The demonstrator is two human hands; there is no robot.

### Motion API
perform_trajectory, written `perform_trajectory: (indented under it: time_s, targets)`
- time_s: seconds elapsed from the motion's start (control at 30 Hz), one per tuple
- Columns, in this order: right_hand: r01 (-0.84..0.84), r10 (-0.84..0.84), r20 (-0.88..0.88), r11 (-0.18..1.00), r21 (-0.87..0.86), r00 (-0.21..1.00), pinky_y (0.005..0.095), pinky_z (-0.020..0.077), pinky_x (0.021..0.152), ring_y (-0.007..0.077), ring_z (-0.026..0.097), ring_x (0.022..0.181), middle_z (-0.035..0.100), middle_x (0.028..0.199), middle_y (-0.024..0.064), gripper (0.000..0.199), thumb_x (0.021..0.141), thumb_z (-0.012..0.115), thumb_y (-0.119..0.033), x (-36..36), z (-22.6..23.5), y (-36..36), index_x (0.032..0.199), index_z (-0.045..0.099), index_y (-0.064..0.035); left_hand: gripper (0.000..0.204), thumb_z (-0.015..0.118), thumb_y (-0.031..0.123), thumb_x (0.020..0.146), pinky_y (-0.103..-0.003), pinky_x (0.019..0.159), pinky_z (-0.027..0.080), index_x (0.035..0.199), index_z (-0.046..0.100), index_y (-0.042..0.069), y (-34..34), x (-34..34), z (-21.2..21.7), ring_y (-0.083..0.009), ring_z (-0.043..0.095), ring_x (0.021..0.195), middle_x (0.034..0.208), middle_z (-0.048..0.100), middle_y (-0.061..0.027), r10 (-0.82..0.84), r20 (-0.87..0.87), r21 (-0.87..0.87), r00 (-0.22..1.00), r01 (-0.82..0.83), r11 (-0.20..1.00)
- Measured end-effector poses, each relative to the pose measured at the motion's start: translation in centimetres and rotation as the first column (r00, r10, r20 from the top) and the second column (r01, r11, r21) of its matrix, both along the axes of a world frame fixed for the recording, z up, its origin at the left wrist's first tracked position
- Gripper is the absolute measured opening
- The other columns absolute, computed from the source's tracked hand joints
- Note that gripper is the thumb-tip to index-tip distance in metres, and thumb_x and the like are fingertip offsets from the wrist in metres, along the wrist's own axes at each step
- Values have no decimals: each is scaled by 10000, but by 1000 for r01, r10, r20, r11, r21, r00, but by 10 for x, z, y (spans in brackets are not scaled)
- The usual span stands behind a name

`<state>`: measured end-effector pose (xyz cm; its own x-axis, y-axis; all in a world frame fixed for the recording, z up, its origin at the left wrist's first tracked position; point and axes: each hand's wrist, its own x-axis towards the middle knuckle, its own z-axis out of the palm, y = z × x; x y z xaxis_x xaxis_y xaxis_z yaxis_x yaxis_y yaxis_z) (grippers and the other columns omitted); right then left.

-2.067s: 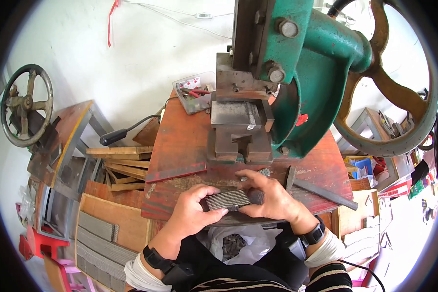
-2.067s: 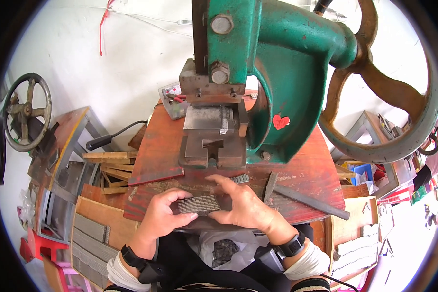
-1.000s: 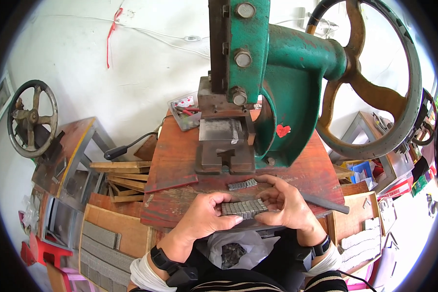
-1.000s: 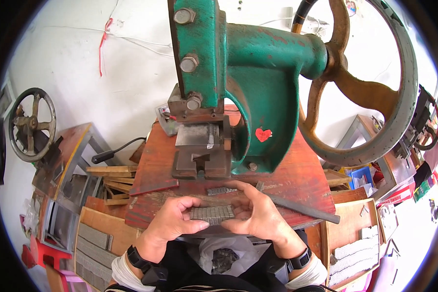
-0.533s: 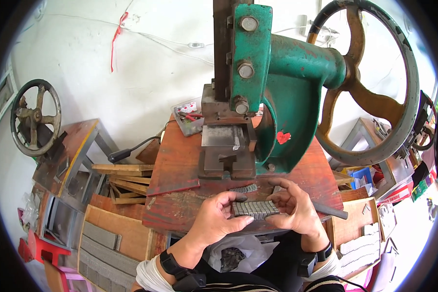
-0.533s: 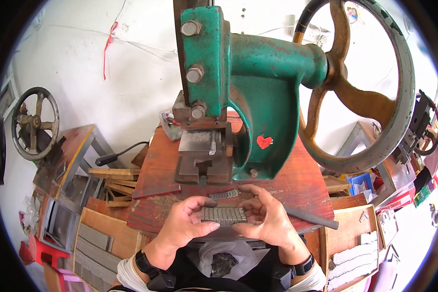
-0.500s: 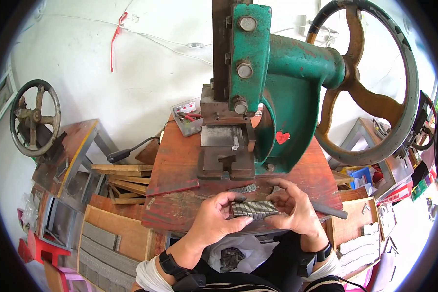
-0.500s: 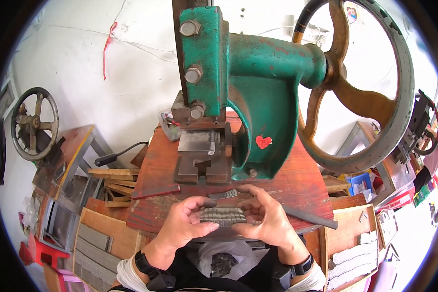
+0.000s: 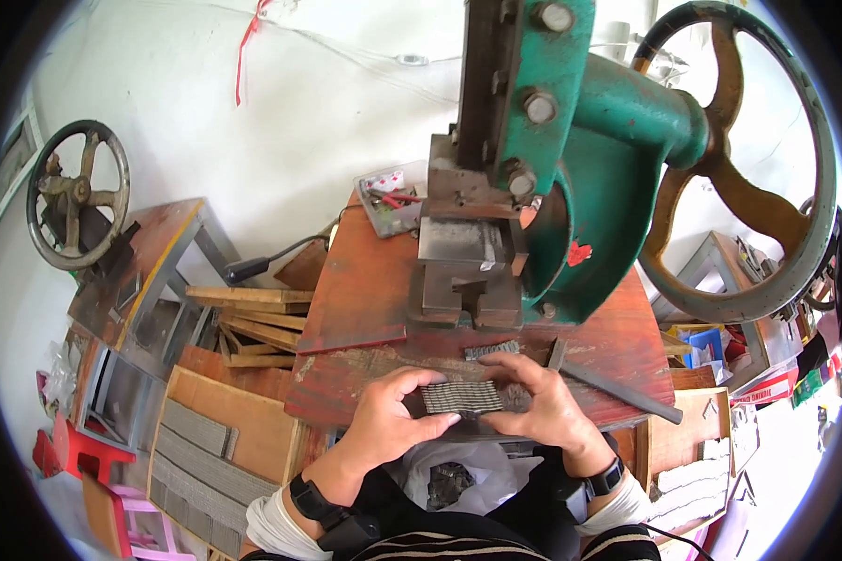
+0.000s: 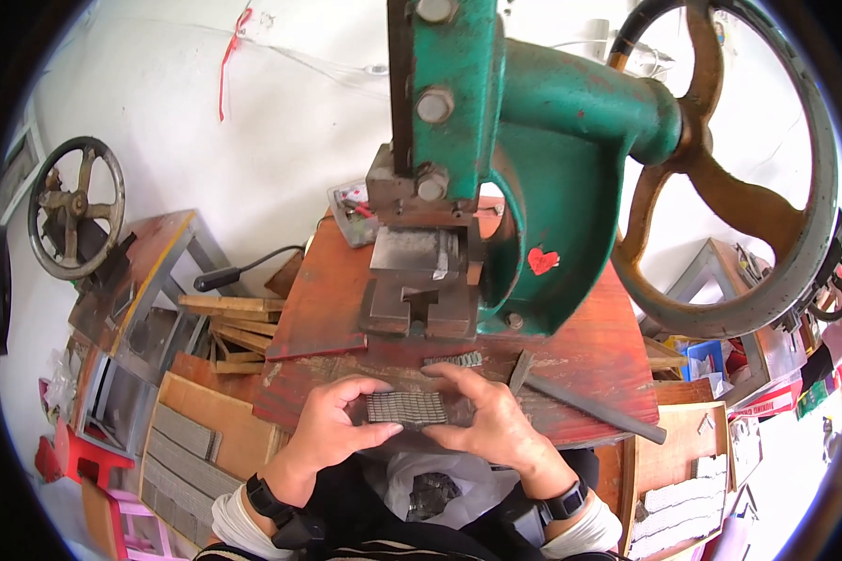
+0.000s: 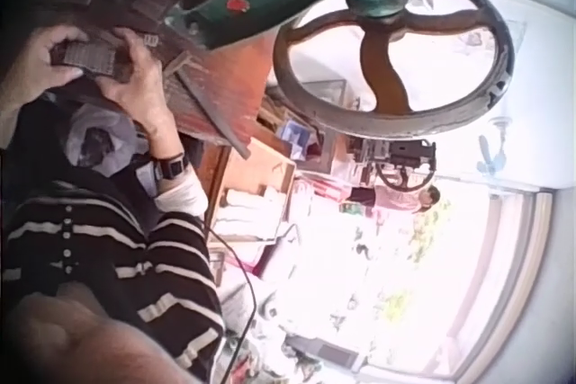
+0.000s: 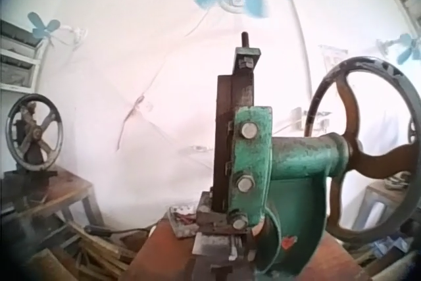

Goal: Operating a manual press machine to form or mark small metal components.

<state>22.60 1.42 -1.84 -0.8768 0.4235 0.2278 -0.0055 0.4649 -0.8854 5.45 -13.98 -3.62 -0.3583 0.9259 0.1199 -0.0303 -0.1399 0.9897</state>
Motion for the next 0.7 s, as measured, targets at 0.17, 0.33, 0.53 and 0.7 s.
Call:
perform_trajectory:
  time_s: [0.17, 0.33, 0.53, 0.7]
  targets:
    - [-51, 35, 43, 901, 431, 998, 449, 435, 965, 350, 521, 1112, 665, 1088, 114, 645, 648, 818, -114, -14, -34, 4, 1260, 614, -116, 461, 868, 282, 602, -447, 914, 345, 986, 709, 81, 1, -8, -40, -272, 552, 981, 974, 666, -52, 275, -842, 177, 464, -243, 954]
    - [-57, 24, 55, 665, 745, 998, 473, 397, 978, 311, 490, 1162, 565, 1223, 70, 548, 654, 790, -268, -24, -26, -20, 1187, 670, -231, 474, 858, 263, 609, -482, 980, 293, 1018, 702, 82, -2, -9, -43, -256, 508, 1068, 1018, 622, -29, 235, -834, 100, 499, -282, 954]
    - [-32, -10, 41, 461, 887, 999, 481, 365, 962, 264, 460, 1201, 543, 1243, 13, 457, 715, 714, -352, -22, -29, -25, 1168, 684, -306, 483, 859, 257, 588, -484, 985, 296, 1004, 697, 73, -2, -7, -43, -254, 513, 1065, 1008, 613, -32, 234, -850, 105, 472, -284, 953]
    - [12, -41, 7, 433, 902, 999, 486, 353, 972, 264, 485, 1179, 574, 1208, 13, 425, 734, 662, -301, -18, -32, -23, 1158, 695, -290, 459, 851, 246, 601, -483, 984, 297, 999, 695, 76, -1, -6, -40, -254, 517, 1054, 989, 623, -28, 236, -837, 102, 494, -282, 954]
